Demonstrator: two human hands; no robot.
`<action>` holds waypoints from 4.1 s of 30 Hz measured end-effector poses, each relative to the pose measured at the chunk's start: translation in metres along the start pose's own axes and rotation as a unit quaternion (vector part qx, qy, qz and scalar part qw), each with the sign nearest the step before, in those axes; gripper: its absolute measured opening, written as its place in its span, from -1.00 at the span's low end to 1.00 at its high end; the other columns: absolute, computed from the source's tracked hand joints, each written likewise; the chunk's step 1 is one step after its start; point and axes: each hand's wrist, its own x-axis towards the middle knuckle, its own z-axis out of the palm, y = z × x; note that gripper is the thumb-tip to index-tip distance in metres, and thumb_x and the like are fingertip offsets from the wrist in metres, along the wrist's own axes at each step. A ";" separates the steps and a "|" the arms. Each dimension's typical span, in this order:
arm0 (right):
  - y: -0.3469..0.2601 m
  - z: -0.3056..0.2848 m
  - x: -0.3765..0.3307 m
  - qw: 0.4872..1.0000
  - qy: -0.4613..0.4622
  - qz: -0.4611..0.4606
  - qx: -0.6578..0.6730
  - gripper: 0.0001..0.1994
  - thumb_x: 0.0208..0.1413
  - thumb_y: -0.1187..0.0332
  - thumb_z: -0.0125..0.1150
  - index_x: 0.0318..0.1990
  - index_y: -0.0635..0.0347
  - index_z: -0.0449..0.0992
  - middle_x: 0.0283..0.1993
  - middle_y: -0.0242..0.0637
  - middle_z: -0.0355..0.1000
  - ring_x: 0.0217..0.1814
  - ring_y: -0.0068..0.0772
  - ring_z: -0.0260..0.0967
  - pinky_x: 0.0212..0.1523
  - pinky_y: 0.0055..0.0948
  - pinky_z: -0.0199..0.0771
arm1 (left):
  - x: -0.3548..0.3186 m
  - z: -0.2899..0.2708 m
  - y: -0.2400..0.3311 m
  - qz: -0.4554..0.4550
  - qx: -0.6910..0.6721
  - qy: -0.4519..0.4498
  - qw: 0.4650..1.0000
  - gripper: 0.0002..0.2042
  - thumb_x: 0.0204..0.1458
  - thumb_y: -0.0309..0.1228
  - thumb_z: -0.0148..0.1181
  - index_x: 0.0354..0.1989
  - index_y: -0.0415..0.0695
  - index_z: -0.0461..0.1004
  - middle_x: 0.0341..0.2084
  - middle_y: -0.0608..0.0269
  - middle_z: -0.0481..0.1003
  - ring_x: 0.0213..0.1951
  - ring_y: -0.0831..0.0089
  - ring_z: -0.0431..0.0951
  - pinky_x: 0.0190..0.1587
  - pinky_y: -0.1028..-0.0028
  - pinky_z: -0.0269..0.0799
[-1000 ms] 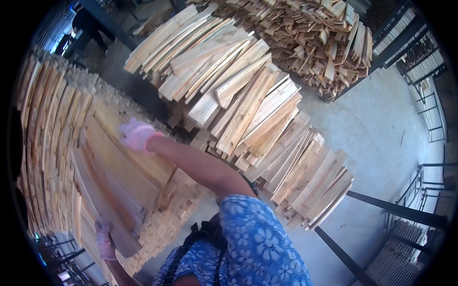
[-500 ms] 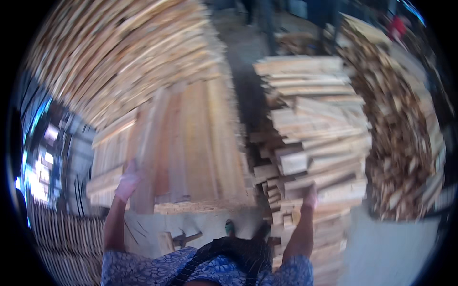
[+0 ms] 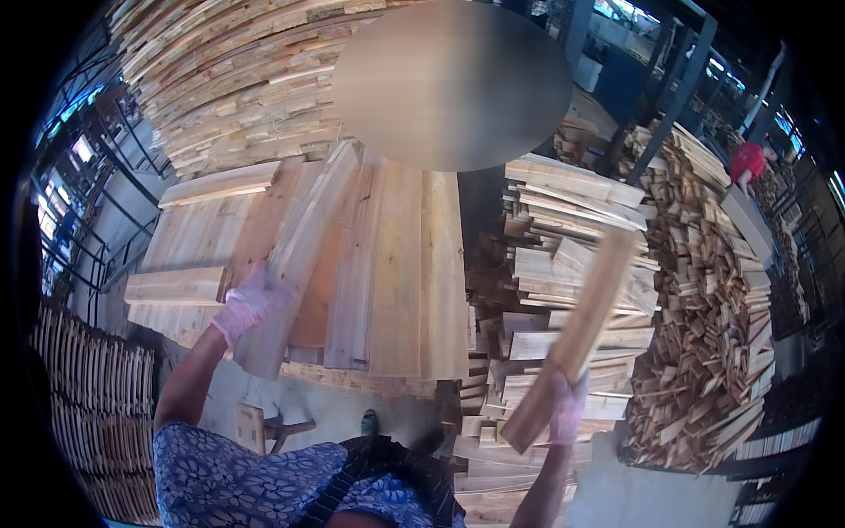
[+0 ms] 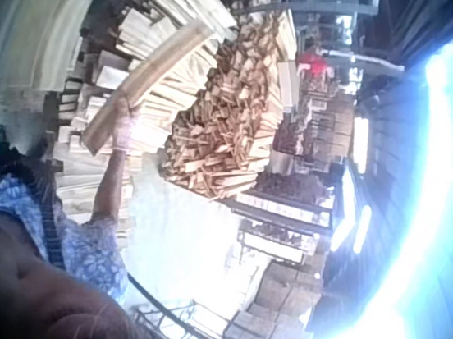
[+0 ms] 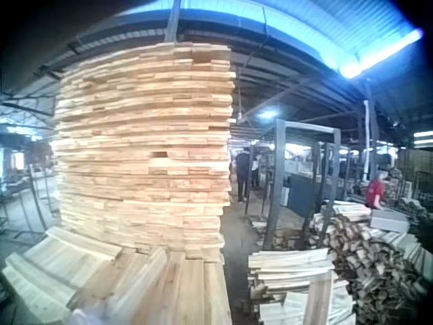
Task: The person picks up wooden planks from a pile and stacks them onto a metal rack. They wear pink gloves and handle the planks by hand, arranging them in layers on the rack.
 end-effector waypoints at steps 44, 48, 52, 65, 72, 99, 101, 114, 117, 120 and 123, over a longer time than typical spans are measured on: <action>0.223 0.002 0.022 0.862 0.314 0.293 -0.271 -0.13 0.14 -0.30 0.12 0.32 0.37 0.38 0.43 0.23 0.26 0.49 0.21 0.20 0.45 -0.10 0.22 | 0.017 0.000 -0.038 0.137 -0.161 -0.023 0.977 -0.13 0.04 -0.28 0.35 0.50 -0.27 0.04 0.28 -0.04 0.34 0.24 0.20 0.42 0.29 0.33 0.33; 0.311 -0.048 0.089 0.877 0.207 0.395 -0.175 -0.03 0.10 -0.41 0.06 0.31 0.40 0.27 0.26 0.15 0.34 0.28 0.00 0.29 0.28 -0.14 0.30 | -0.001 -0.010 -0.021 0.159 -0.092 -0.009 0.983 -0.16 0.05 -0.24 0.36 0.47 -0.26 0.10 0.21 -0.06 0.39 0.22 0.22 0.42 0.26 0.34 0.33; 0.309 -0.042 0.100 0.872 0.301 0.368 -0.118 -0.40 0.12 -0.16 0.33 -0.05 0.29 0.52 -0.12 -0.23 0.51 -0.19 -0.42 0.39 -0.14 -0.31 0.52 | -0.018 -0.011 0.003 0.141 -0.032 0.028 0.989 -0.25 0.12 -0.14 0.32 0.38 -0.32 0.20 0.15 -0.10 0.45 0.18 0.26 0.46 0.23 0.37 0.37; 0.002 0.030 0.032 0.989 0.138 0.029 0.053 -0.36 0.26 0.20 0.19 0.44 0.14 0.15 -0.17 -0.33 0.36 -0.24 -0.48 0.33 -0.21 -0.47 0.42 | -0.010 -0.021 0.015 0.162 -0.140 -0.078 0.974 -0.36 0.22 -0.01 0.16 0.34 -0.21 0.34 0.21 -0.09 0.47 0.24 0.17 0.47 0.33 0.32 0.30; -0.108 0.217 0.027 0.935 -0.245 0.155 0.203 -0.30 0.29 0.03 0.20 0.48 0.15 0.17 -0.10 -0.32 0.45 -0.02 -0.47 0.44 0.08 -0.49 0.48 | -0.014 0.033 0.043 0.228 -0.432 -0.097 0.867 -0.49 0.35 -0.02 0.03 0.35 -0.05 0.33 0.27 -0.03 0.41 0.28 0.10 0.43 0.41 0.17 0.26; -0.122 0.358 -0.030 0.705 -0.227 -0.128 -0.659 0.07 -0.14 0.03 0.47 0.55 -0.05 0.01 0.33 0.42 0.17 0.36 0.35 0.26 0.37 0.01 0.31 | -0.029 -0.135 -0.169 0.149 -0.290 -0.047 0.944 -0.02 0.05 -0.05 0.38 0.57 -0.02 -0.09 0.24 -0.26 0.35 0.12 0.06 0.56 0.11 0.20 0.56; -0.114 0.360 -0.034 0.659 -0.227 -0.148 -0.702 0.07 -0.08 -0.07 0.43 0.56 -0.02 -0.04 0.29 0.40 0.21 0.31 0.40 0.29 0.33 0.08 0.32 | -0.029 -0.173 -0.192 0.070 -0.157 -0.021 0.985 -0.03 0.03 -0.05 0.36 0.58 0.11 -0.08 0.27 -0.28 0.26 0.15 -0.02 0.53 0.08 0.14 0.57; -0.118 0.457 0.011 0.690 -0.176 -0.142 -0.687 -0.03 0.04 -0.31 0.25 0.49 0.02 0.10 0.21 0.19 0.34 0.32 0.28 0.30 0.25 0.08 0.37 | 0.103 -0.166 -0.189 -0.036 0.129 0.079 0.988 -0.07 0.01 0.07 0.30 0.54 0.06 0.02 0.35 -0.24 0.21 0.27 -0.16 0.41 0.27 0.02 0.39; -0.109 0.453 0.023 0.708 -0.183 -0.153 -0.665 -0.07 0.03 -0.27 0.28 0.48 -0.03 0.13 0.22 0.19 0.36 0.30 0.26 0.32 0.23 0.10 0.39 | 0.150 -0.127 -0.199 -0.080 0.115 0.143 0.980 -0.03 -0.02 0.00 0.33 0.56 0.04 -0.04 0.27 -0.26 0.29 0.20 -0.17 0.47 0.22 0.09 0.44; -0.124 0.451 0.029 0.734 -0.252 -0.136 -0.616 -0.09 0.03 -0.18 0.33 0.48 0.02 0.15 0.26 0.20 0.35 0.33 0.27 0.33 0.23 0.11 0.42 | 0.129 -0.146 -0.191 -0.062 0.068 0.115 0.989 -0.07 -0.02 -0.07 0.34 0.56 0.09 0.01 0.25 -0.23 0.35 0.28 -0.17 0.41 0.29 0.06 0.38; -0.142 0.426 0.072 0.792 -0.426 -0.075 -0.431 0.01 0.04 -0.18 0.35 0.52 0.19 0.09 0.46 0.17 0.22 0.48 0.15 0.21 0.35 -0.06 0.35 | 0.094 -0.158 -0.154 -0.021 0.047 0.141 0.989 -0.04 -0.08 -0.17 0.38 0.56 0.07 0.03 0.28 -0.24 0.33 0.29 -0.12 0.39 0.32 0.11 0.36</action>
